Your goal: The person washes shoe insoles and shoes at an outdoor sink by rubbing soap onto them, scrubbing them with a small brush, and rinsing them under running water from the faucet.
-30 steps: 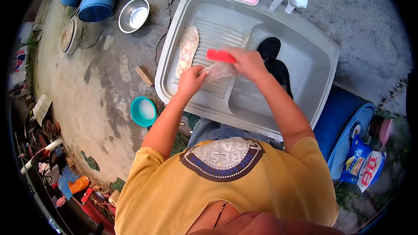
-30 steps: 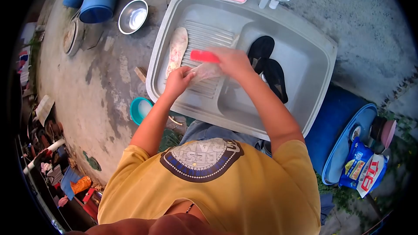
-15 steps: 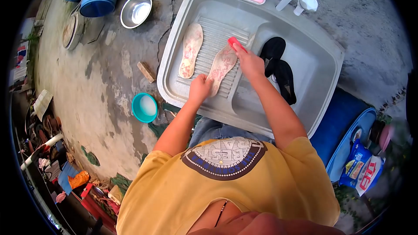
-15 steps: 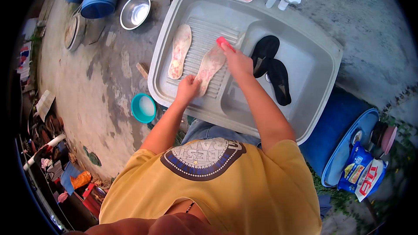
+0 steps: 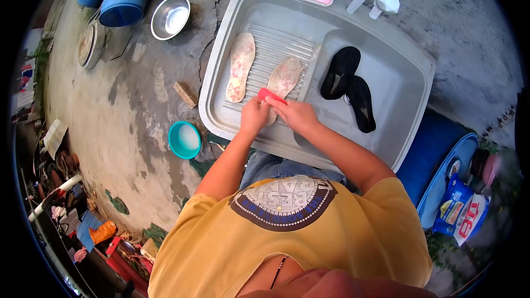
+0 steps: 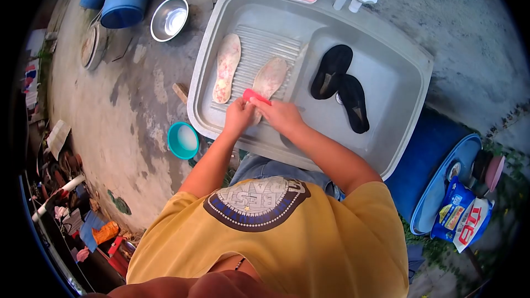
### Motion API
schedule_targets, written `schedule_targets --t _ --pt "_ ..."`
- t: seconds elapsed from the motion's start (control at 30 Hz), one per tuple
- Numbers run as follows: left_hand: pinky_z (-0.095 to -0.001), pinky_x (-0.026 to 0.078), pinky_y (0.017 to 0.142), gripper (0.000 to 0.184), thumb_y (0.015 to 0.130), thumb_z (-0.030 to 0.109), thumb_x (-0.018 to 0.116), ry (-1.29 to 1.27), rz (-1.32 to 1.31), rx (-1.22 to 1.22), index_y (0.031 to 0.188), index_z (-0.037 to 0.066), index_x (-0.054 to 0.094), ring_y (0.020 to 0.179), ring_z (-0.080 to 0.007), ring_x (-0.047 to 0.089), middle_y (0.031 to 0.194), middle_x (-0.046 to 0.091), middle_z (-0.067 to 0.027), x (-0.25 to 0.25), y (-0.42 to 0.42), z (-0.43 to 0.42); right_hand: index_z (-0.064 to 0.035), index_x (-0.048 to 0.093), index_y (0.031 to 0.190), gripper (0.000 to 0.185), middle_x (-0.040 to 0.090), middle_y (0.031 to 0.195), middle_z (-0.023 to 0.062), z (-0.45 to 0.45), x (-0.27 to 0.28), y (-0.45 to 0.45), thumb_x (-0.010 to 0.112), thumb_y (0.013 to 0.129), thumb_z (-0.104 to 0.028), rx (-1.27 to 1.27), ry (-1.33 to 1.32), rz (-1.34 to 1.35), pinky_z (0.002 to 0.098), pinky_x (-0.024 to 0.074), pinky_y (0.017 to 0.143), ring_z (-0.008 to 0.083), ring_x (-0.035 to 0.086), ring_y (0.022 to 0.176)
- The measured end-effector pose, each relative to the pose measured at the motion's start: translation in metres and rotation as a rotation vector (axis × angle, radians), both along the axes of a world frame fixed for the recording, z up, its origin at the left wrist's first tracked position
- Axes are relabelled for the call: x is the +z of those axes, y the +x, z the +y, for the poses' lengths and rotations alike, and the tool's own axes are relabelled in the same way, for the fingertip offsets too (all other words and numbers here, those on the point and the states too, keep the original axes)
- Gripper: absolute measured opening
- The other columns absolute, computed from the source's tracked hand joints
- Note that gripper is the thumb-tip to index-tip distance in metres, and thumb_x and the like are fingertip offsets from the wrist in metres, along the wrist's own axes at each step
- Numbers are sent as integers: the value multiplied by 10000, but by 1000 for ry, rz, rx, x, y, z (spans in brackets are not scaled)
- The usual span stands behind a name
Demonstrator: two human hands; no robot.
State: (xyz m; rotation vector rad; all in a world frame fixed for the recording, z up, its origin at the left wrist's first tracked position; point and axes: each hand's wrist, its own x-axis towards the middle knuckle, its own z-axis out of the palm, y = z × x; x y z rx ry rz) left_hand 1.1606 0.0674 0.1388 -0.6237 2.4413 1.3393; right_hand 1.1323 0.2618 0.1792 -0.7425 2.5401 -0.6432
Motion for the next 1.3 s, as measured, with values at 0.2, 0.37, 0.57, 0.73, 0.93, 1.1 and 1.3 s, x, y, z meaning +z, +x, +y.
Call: schedule_targets --t 0.2,0.37,0.57,0.73,0.93,1.1,1.3 --pt "-465 544 766 298 923 283 704 28 -62 15 968 -12 700 834 -403 719 851 726 -238 9 2 2 -427 549 1453 416 710 812 161 27 -28 -73 550 1037 -447 -468 12 98 494 533 597 379 706 738" --pt "-469 542 769 308 924 295 702 -8 -47 -31 974 -10 697 836 -403 716 864 727 -240 7 2 0 -413 520 1477 430 725 850 162 4 -8 2 536 1047 -427 -74 -11 69 494 537 616 374 709 746" --pt "-469 542 771 307 918 292 705 32 -55 6 977 -8 693 846 -406 716 870 725 -247 -3 5 -3 -437 496 1488 447 714 833 140 27 -41 -60 537 1044 -417 -445 -71 157 505 551 653 406 693 732" --pt "-466 545 779 302 913 285 706 26 -15 -13 982 -8 693 849 -405 716 872 725 -248 -4 4 -3 -410 500 1490 433 724 835 126 13 5 -3 511 1058 -395 -38 18 51 492 539 632 372 707 744" --pt "-464 547 777 301 918 284 704 4 -32 -5 983 -10 698 851 -398 723 869 730 -240 12 2 2 -396 563 1436 394 704 801 151 16 -15 -80 549 1042 -376 -450 77 42 499 516 579 366 698 708" --pt "-351 535 635 285 939 265 712 -28 2 -39 975 -17 692 657 -181 665 760 713 -116 -3 3 -2 -399 529 1470 420 694 759 166 4 -6 -14 527 1051 -400 -41 36 71 498 515 577 372 696 689" --pt "-471 550 772 305 912 285 704 -3 -31 15 969 -14 697 847 -403 724 863 727 -248 7 3 1 -444 513 1481 434 704 773 153 13 -21 -70 536 1049 -402 -457 33 -31 490 519 581 363 696 691"
